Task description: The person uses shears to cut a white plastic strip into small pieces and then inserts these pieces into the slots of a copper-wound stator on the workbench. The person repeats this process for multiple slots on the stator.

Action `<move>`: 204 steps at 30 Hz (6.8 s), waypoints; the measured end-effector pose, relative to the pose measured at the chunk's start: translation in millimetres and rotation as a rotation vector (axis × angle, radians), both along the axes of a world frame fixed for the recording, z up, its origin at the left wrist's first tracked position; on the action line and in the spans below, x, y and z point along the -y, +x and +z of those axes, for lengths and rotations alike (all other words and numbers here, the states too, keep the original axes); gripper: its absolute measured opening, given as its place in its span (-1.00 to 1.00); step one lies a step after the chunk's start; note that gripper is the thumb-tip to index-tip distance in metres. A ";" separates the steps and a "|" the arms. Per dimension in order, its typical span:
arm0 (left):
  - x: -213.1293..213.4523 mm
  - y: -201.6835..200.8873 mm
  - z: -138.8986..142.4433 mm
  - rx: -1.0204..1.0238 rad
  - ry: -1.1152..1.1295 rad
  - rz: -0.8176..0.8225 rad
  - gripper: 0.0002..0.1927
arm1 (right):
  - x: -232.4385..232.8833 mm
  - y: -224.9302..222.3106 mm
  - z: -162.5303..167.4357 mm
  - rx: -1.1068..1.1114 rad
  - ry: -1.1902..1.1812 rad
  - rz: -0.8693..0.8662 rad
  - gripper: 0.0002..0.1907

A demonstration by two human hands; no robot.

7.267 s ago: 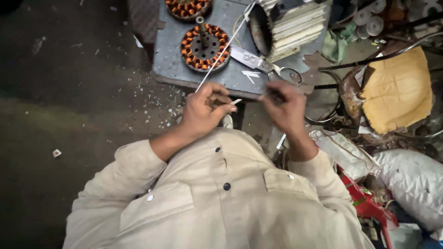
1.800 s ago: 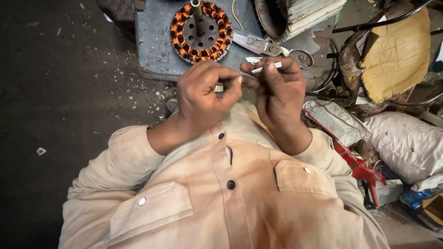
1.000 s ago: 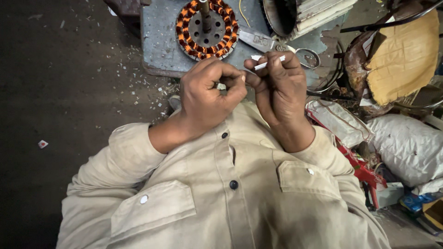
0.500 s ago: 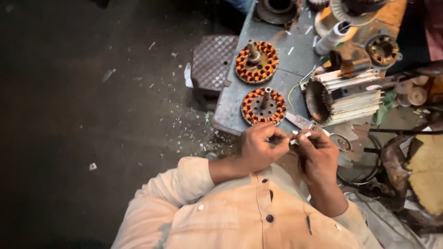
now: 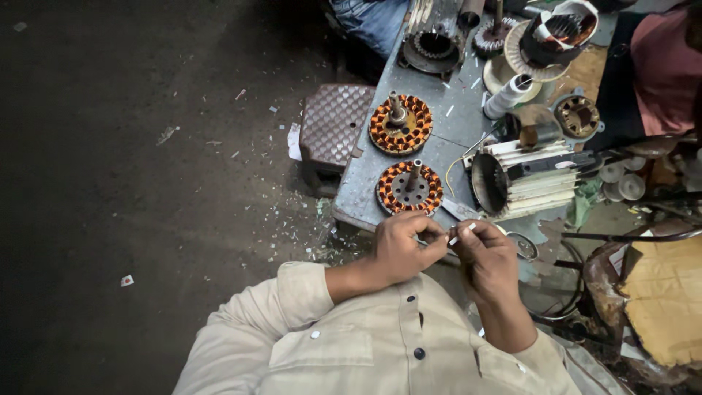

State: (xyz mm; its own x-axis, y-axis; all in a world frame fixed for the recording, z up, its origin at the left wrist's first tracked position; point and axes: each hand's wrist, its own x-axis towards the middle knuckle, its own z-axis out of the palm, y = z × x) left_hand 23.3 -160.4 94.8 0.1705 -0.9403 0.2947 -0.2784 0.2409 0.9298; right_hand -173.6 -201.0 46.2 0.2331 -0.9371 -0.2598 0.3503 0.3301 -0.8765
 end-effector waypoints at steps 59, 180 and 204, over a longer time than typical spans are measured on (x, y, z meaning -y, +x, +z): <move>-10.0 -5.0 3.6 0.229 -0.250 0.010 -0.80 | -30.3 16.6 38.1 0.324 0.051 -0.171 -0.83; 44.0 29.9 5.2 -0.107 0.205 -0.157 -0.92 | 48.7 34.9 -5.2 -0.976 -0.907 0.363 -0.80; 34.4 41.1 5.1 -0.108 0.055 -0.143 -0.91 | 47.6 29.2 17.8 -0.927 -1.098 0.403 -0.79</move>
